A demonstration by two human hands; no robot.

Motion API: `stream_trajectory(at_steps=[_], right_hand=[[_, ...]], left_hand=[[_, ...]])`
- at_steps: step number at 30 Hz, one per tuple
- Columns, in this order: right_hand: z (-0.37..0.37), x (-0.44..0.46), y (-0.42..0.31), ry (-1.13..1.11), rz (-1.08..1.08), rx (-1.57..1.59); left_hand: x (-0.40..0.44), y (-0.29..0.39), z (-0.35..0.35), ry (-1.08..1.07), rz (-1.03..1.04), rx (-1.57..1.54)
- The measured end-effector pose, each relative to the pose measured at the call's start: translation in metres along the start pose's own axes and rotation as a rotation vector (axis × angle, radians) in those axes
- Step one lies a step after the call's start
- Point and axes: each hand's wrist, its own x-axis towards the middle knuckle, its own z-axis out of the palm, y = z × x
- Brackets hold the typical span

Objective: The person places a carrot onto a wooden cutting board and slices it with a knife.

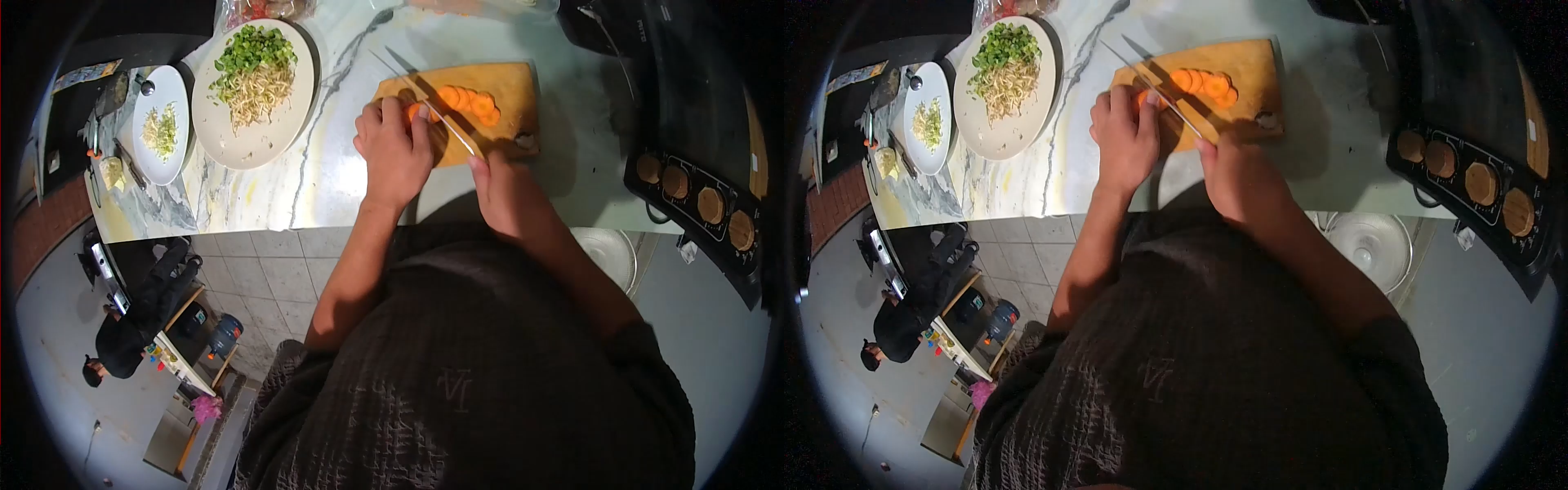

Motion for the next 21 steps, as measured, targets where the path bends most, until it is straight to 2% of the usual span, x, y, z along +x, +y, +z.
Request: stream_trajectory(at_steps=[2, 5, 7, 11, 13, 19, 21], right_hand=[[0.004, 0.005, 0.003, -0.014, 0.001, -0.005], [0.013, 0.012, 0.002, 0.093, -0.06, -0.045], [0.006, 0.001, 0.004, -0.001, 0.049, -0.058], [0.01, 0.015, -0.005, 0.081, 0.041, -0.052], [0.012, 0.014, -0.001, 0.149, -0.073, -0.11], [0.017, 0.034, -0.001, 0.037, -0.022, -0.121], [0.023, 0.023, 0.014, 0.061, -0.001, -0.099]], left_hand=[[0.001, -0.001, 0.001, 0.004, 0.006, 0.004], [-0.002, 0.001, 0.003, -0.005, -0.001, 0.011], [0.002, 0.001, 0.0, 0.014, -0.006, 0.014], [0.001, 0.001, 0.001, -0.003, -0.005, 0.022], [-0.003, 0.001, 0.001, -0.006, -0.018, 0.027], [-0.003, 0.002, 0.001, -0.006, -0.005, 0.017], [0.001, 0.0, 0.002, 0.018, -0.02, 0.019]])
